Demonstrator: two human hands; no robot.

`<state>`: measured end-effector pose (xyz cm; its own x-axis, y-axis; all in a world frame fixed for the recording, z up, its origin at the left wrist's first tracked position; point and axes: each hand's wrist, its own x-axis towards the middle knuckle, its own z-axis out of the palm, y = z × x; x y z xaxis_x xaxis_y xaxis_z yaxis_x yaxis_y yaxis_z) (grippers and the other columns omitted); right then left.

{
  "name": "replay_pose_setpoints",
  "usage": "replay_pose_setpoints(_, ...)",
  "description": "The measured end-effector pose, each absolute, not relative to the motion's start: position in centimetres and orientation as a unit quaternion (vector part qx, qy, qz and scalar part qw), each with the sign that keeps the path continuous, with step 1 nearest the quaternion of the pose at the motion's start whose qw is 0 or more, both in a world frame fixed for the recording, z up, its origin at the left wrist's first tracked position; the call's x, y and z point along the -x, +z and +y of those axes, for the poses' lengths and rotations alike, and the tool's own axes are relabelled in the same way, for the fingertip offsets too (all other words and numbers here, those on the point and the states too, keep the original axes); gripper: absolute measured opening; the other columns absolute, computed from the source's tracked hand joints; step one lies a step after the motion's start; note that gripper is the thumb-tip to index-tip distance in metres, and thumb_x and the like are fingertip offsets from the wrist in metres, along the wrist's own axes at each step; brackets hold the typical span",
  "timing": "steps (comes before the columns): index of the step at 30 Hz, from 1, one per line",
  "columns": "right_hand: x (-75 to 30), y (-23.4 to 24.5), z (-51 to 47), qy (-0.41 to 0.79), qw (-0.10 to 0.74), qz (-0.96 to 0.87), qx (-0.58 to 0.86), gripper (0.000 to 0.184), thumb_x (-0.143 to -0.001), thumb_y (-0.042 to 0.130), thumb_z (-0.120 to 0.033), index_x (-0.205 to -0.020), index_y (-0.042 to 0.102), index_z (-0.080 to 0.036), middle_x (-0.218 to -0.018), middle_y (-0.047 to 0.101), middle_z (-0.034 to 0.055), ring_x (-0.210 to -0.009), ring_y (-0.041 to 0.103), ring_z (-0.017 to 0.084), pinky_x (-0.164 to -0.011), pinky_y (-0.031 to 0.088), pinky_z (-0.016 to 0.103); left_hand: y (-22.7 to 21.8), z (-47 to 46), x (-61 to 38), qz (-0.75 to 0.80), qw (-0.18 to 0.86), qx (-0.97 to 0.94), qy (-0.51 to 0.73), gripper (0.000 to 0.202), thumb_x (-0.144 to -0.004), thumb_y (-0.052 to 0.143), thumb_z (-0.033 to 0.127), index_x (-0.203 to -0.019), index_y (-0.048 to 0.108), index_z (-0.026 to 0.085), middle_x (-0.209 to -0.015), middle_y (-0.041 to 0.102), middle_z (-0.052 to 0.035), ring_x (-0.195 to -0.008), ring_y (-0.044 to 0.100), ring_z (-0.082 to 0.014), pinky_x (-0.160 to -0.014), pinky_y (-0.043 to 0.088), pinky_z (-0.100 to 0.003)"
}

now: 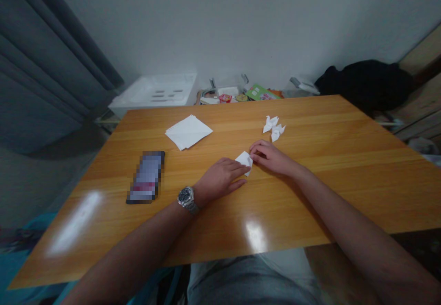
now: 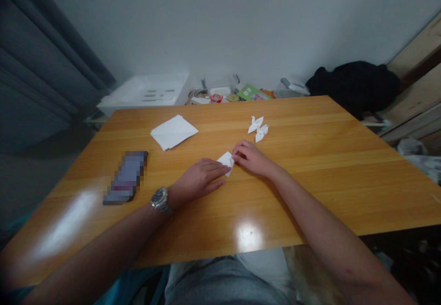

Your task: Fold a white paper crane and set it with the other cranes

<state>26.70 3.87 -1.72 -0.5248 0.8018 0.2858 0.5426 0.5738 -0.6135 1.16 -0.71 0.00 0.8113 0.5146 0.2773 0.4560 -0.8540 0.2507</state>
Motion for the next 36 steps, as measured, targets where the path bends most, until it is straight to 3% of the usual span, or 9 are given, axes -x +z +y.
replay_pose_setpoints(31,-25.2,-3.3,3.6,0.163,0.327,-0.801,0.475,0.015,-0.089,0.07,-0.025,-0.077,0.062,-0.02,-0.092,0.058,0.007,-0.087,0.057,0.023,-0.08,0.049,0.039,-0.4,-0.9,-1.2,0.273,0.052,-0.953,0.123,0.037,-0.105,0.045,0.039,-0.132,0.064,0.021,-0.136,0.064,-0.0081,-0.114,0.065,-0.0249,-0.101,0.053,-0.042)
replay_pose_setpoints(36,-25.1,-3.2,3.5,0.157,0.322,-0.803,0.477,0.015,-0.089,0.069,-0.026,-0.077,0.062,-0.02,-0.094,0.058,0.0074,-0.086,0.058,0.023,-0.08,0.049,0.039,-0.2,-0.9,-1.1,0.268,0.055,-0.954,0.12,0.037,-0.105,0.045,0.037,-0.134,0.062,0.022,-0.143,0.06,-0.007,-0.121,0.063,-0.025,-0.105,0.051,-0.041)
